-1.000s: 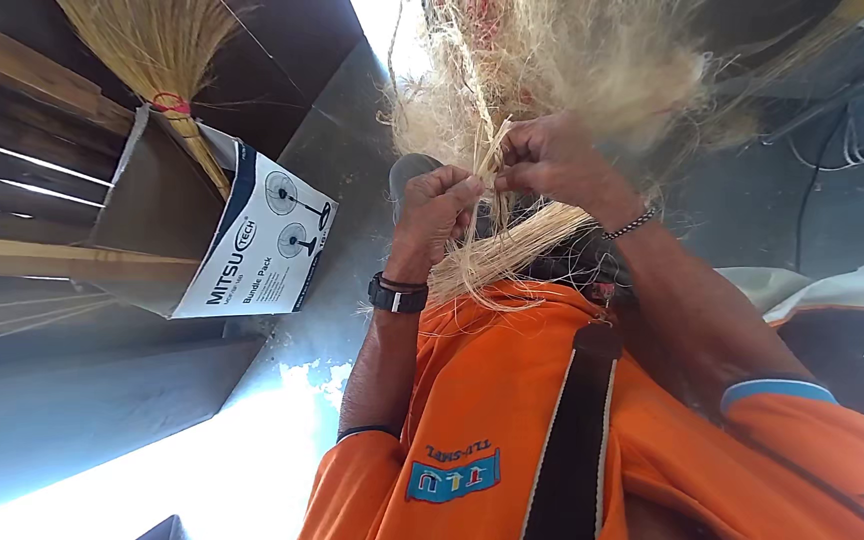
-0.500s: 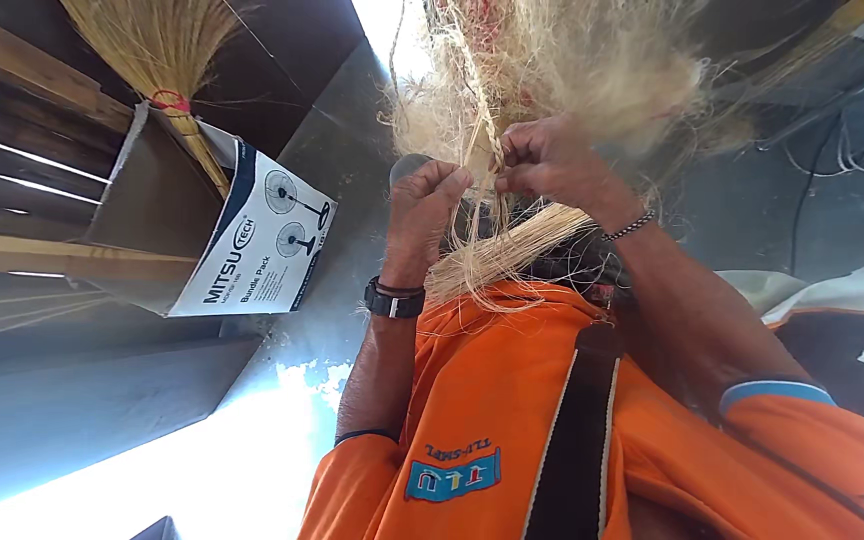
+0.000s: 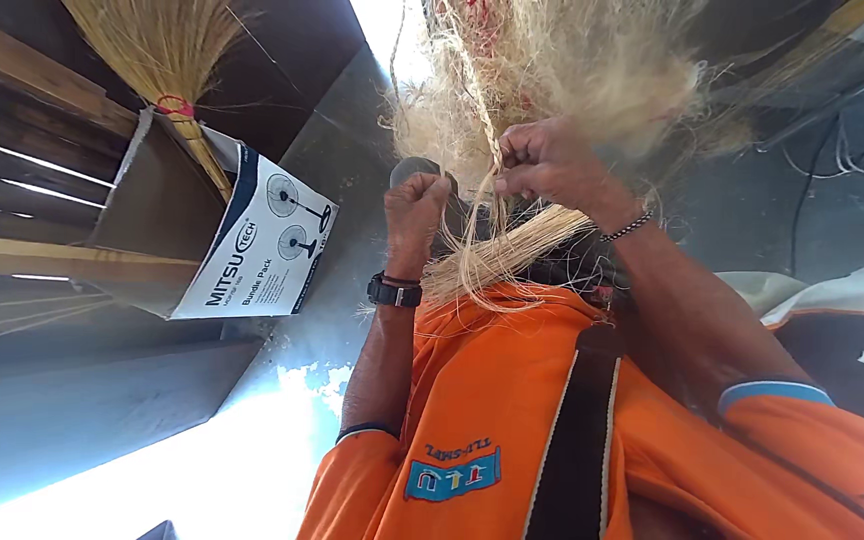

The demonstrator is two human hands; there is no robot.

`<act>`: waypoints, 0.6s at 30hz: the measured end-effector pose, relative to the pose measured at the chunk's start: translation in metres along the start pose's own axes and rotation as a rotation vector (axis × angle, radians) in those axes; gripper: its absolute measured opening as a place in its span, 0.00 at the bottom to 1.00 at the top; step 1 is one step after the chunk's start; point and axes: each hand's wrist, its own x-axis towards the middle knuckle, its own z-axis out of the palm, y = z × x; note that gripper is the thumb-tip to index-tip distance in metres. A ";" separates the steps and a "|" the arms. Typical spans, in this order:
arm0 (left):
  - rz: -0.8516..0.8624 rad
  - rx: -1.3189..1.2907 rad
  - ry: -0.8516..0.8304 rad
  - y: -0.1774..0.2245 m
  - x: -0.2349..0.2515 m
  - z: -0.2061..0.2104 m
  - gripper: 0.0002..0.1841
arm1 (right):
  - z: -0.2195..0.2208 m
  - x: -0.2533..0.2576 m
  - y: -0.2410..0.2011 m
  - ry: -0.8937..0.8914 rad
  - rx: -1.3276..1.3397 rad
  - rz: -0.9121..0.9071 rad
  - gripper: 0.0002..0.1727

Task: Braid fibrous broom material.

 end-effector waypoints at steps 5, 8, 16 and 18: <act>-0.120 0.171 -0.241 -0.022 -0.001 0.004 0.07 | -0.001 0.000 0.000 0.001 0.032 0.004 0.05; -0.176 -0.038 -0.332 -0.018 -0.008 0.010 0.07 | -0.001 0.000 0.003 0.000 0.017 -0.002 0.05; -0.234 -0.368 -0.443 -0.012 -0.014 0.007 0.07 | -0.005 -0.002 0.007 0.007 0.011 -0.009 0.06; -0.245 -0.412 -0.472 -0.012 -0.015 0.006 0.07 | -0.006 -0.002 0.008 0.006 0.007 -0.012 0.06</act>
